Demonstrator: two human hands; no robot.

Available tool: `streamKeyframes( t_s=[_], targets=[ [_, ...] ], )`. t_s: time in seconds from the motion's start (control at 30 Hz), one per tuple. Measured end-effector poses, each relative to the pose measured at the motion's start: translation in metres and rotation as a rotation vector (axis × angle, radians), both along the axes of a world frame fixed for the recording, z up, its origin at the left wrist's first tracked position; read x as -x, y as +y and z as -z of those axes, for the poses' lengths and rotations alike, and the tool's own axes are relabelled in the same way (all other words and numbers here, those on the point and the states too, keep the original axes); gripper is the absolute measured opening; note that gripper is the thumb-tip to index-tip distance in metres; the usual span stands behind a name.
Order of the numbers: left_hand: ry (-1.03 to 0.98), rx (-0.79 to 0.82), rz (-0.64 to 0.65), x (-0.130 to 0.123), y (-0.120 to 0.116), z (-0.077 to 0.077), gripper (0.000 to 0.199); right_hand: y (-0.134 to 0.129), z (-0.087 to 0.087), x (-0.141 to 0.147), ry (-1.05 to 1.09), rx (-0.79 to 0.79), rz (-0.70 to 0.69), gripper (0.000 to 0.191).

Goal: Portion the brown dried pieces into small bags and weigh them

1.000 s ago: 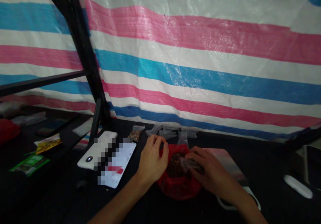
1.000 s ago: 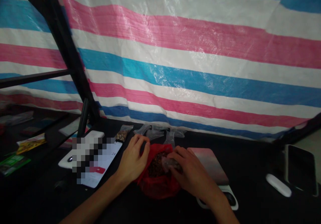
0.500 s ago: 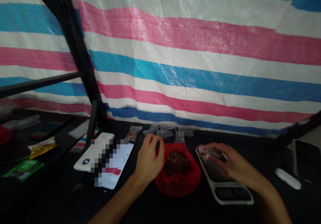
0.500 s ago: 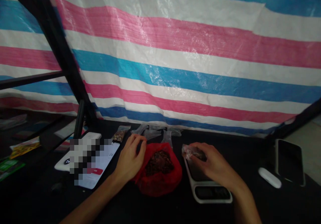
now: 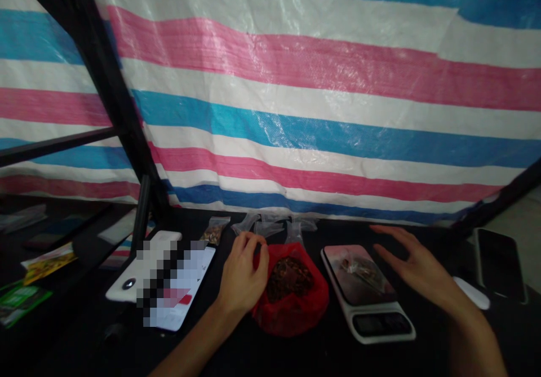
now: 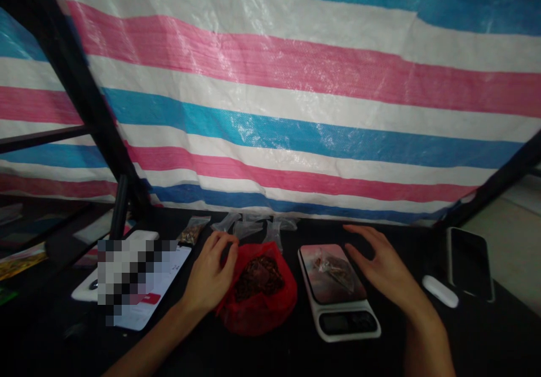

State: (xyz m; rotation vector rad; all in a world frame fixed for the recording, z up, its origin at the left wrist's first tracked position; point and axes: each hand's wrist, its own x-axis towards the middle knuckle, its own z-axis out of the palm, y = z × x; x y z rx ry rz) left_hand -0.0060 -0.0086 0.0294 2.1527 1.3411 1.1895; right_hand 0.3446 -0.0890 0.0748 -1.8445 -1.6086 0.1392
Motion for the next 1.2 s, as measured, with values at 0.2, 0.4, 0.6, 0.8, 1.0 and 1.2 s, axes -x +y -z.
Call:
streamKeyframes(
  t_s=[0.2,0.4,0.6,0.8,1.0,1.2],
  targets=[
    [-0.049,-0.004,0.015,0.0,0.001,0.001,0.016,-0.005,0.0,0.005,0.084,0.186,-0.104,0.049],
    [-0.099,-0.03,0.009,0.001,0.004,0.003,0.019,-0.009,0.002,0.009,0.09,0.296,-0.158,0.067],
    [-0.102,-0.044,0.01,0.001,0.002,0.002,0.02,-0.007,0.005,0.008,0.06,0.323,-0.225,0.063],
    [-0.104,-0.049,0.015,0.001,0.003,0.003,0.021,-0.004,0.005,0.014,0.032,0.324,-0.241,0.06],
    [-0.096,-0.05,0.032,0.0,0.001,0.002,0.018,-0.002,0.014,0.014,0.056,0.33,-0.215,0.061],
    [-0.11,-0.065,0.037,0.001,0.001,0.0,0.019,0.006,0.014,0.021,0.092,0.23,-0.199,0.041]
  ],
)
